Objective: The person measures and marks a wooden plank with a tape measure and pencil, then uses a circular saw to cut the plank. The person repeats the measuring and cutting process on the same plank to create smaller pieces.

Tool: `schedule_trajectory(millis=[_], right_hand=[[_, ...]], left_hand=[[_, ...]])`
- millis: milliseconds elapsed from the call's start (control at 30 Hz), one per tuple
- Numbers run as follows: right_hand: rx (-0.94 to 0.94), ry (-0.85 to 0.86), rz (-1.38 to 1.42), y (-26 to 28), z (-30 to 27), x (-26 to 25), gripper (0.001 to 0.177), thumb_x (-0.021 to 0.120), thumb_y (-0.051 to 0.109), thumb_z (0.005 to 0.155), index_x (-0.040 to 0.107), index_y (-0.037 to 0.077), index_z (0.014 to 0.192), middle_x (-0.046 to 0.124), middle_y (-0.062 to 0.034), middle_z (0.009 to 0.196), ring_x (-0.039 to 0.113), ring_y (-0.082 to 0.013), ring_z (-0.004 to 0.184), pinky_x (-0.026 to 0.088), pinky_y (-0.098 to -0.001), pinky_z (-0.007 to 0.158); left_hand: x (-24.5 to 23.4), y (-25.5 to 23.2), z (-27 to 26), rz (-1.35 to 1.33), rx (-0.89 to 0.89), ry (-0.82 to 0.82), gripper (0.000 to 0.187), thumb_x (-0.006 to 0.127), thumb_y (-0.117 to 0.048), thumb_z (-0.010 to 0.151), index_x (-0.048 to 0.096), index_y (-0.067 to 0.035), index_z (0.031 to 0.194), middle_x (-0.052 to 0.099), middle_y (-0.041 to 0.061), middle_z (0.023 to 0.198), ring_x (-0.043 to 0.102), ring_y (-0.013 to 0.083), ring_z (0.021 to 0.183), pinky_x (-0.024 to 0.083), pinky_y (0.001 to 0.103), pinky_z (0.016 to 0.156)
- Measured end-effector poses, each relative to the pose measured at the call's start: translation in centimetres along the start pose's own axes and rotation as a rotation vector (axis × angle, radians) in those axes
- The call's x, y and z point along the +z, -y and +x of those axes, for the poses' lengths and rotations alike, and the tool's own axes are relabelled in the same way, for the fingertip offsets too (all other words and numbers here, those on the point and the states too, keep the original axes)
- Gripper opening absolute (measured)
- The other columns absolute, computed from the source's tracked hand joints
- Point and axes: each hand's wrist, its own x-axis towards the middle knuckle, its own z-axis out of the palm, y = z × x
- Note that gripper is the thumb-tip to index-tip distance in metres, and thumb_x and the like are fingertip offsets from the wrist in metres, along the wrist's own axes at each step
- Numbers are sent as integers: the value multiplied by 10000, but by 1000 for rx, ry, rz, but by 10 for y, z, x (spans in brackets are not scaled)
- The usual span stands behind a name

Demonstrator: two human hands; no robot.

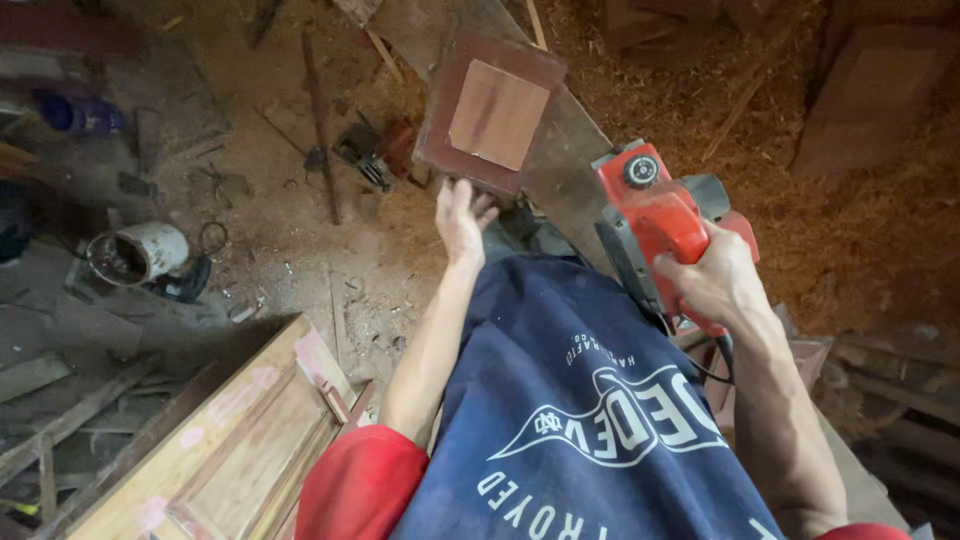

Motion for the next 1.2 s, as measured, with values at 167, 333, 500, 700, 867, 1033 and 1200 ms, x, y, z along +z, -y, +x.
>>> schedule_trajectory(millis=[167, 333, 500, 700, 867, 1033, 1200], right_hand=[[-102, -17, -58, -8, 4, -1, 452, 728, 150, 791, 693, 41, 1228, 758, -197, 913, 751, -312, 862, 557, -415, 800], [-94, -28, -57, -12, 0, 2, 417, 734, 149, 787, 700, 31, 1186, 753, -191, 865, 746, -306, 801, 560, -419, 758], [-127, -31, -84, -16, 1, 5, 369, 742, 155, 806, 701, 5, 1140, 739, -177, 776, 725, -252, 675, 556, -390, 663], [-15, -24, 4, -15, -2, 9, 340, 739, 139, 827, 698, 4, 1136, 702, -133, 727, 664, -211, 563, 529, -382, 526], [1, -30, 5, -13, -5, 12, 343, 738, 119, 830, 699, 15, 1154, 692, -121, 703, 650, -193, 556, 524, -373, 519], [38, -35, 42, -13, -7, 17, 356, 734, 109, 841, 696, 36, 1188, 674, -116, 698, 617, -205, 525, 498, -375, 484], [32, -48, 77, -14, -6, 21, 277, 739, 83, 829, 698, -15, 1085, 673, -107, 689, 633, -178, 532, 507, -352, 451]], left_hand=[[20, 1, 20, 275, 142, -118, 531, 637, -161, 955, 526, -38, 1460, 683, 151, 1213, 667, 251, 888, 570, 441, 689], [8, -35, 77, 753, 743, -240, 511, 665, -208, 1014, 553, 22, 1455, 650, 222, 1409, 654, 312, 1262, 487, 408, 1083], [-6, -40, 84, 696, 542, -285, 510, 681, -292, 977, 611, 15, 1378, 733, 179, 1240, 714, 247, 1095, 530, 373, 973], [-6, -13, 50, 248, 216, -177, 440, 686, -227, 990, 645, 1, 1364, 750, 88, 1011, 666, 132, 749, 540, 295, 632], [3, -22, 54, 221, 261, -206, 388, 704, -188, 978, 704, -2, 1318, 772, 19, 936, 700, 76, 707, 584, 241, 607], [4, -33, 55, 197, 212, -171, 408, 701, -239, 966, 702, -44, 1324, 752, 21, 916, 659, 88, 673, 543, 243, 569], [-14, -16, 49, 193, 280, -210, 414, 732, -324, 960, 712, -36, 1257, 765, 18, 997, 700, 72, 777, 552, 240, 623]])
